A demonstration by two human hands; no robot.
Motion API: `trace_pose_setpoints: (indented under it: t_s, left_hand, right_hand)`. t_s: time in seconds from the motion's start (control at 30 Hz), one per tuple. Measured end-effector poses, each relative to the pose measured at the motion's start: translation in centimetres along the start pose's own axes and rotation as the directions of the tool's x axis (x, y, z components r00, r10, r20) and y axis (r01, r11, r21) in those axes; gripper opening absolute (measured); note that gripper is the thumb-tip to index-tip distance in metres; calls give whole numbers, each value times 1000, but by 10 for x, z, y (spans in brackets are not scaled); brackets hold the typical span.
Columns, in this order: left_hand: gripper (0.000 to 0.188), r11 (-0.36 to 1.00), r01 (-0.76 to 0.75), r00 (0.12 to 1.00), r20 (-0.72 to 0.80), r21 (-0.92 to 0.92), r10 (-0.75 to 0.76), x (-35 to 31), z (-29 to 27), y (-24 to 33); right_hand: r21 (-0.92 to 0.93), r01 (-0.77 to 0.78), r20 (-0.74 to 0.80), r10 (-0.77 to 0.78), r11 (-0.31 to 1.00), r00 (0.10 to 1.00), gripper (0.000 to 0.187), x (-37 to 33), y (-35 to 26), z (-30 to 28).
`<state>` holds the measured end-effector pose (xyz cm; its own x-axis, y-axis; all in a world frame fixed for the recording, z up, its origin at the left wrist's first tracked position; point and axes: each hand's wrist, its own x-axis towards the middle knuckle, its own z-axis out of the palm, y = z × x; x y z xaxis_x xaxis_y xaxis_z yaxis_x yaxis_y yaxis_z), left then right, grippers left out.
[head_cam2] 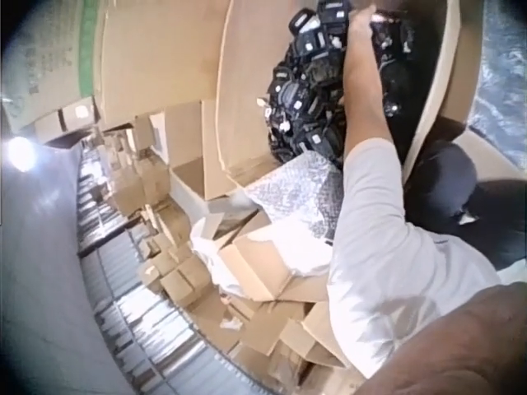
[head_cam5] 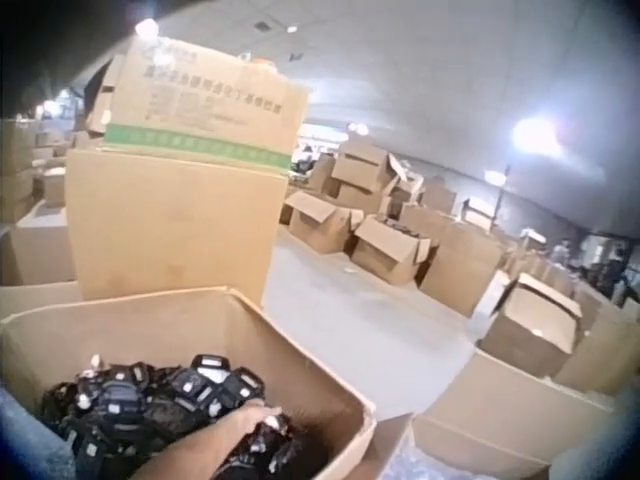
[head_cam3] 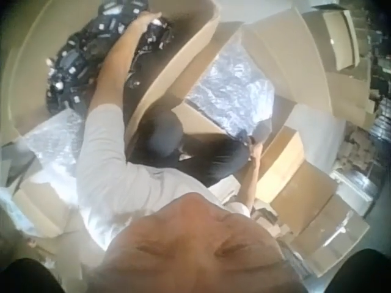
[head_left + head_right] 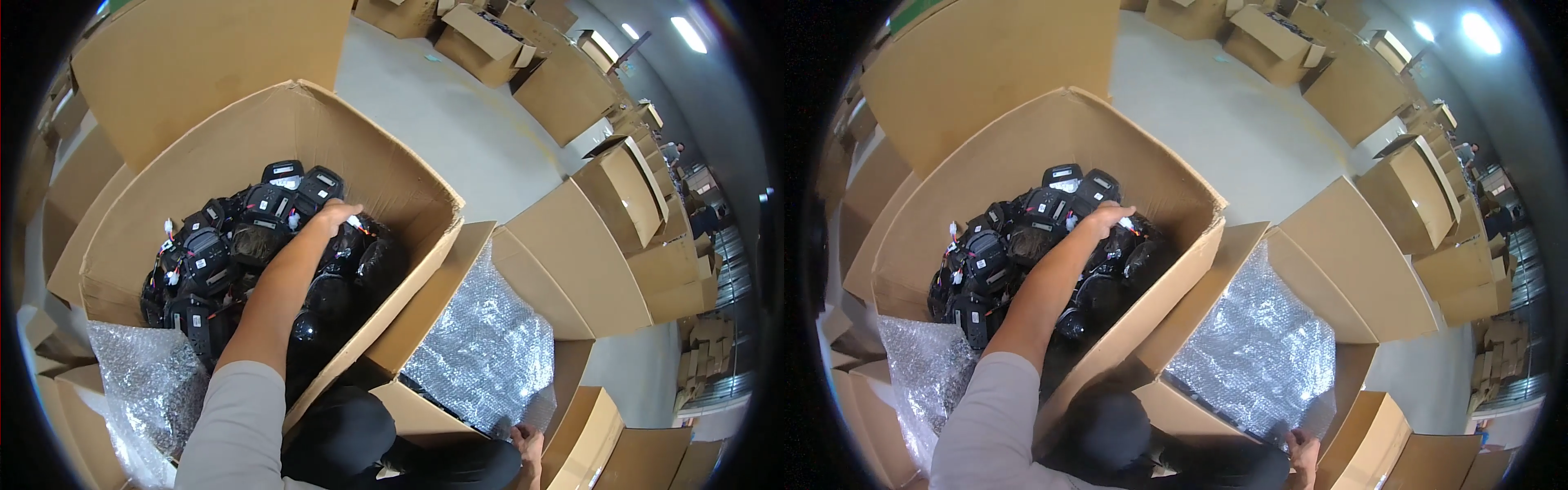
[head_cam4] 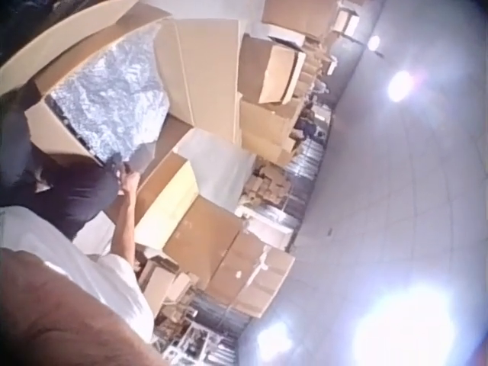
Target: The person sorts electronic components by hand, transferring them between cardboard boxes.
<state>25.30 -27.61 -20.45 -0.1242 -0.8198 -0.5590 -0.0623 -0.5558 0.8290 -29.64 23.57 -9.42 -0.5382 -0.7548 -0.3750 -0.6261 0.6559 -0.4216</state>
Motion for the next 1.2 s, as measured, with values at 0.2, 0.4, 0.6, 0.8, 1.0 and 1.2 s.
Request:
trace_pose_setpoints:
  t_s: [0.2,0.4,0.6,0.8,1.0,1.2]
  left_hand:
    - [38,988,111,976,-200,111,-88,4,11,-2]
    - [6,992,-71,967,-251,-102,44,18,3,-29]
    - [22,895,-422,863,-368,-146,347,-24,0,-42]
    - [50,836,-472,858,-70,278,508,-50,32,-3]
    - [38,725,-533,707,-242,436,665,-23,85,0]
    - [15,763,-583,737,-213,280,641,-18,39,-16]
  right_hand:
    - [-9,-27,15,27,1000,1000,27,-1,-2,0]
    - [-5,-46,14,46,999,999,27,-7,-10,-2]
    - [29,-69,23,68,997,997,29,0,-12,1]
    - [3,-51,-14,51,999,999,29,-5,-17,-6]
    - [-83,-50,-12,49,995,999,32,-19,-40,-19]
    - [-123,90,-69,-98,988,993,34,-12,-9,1]
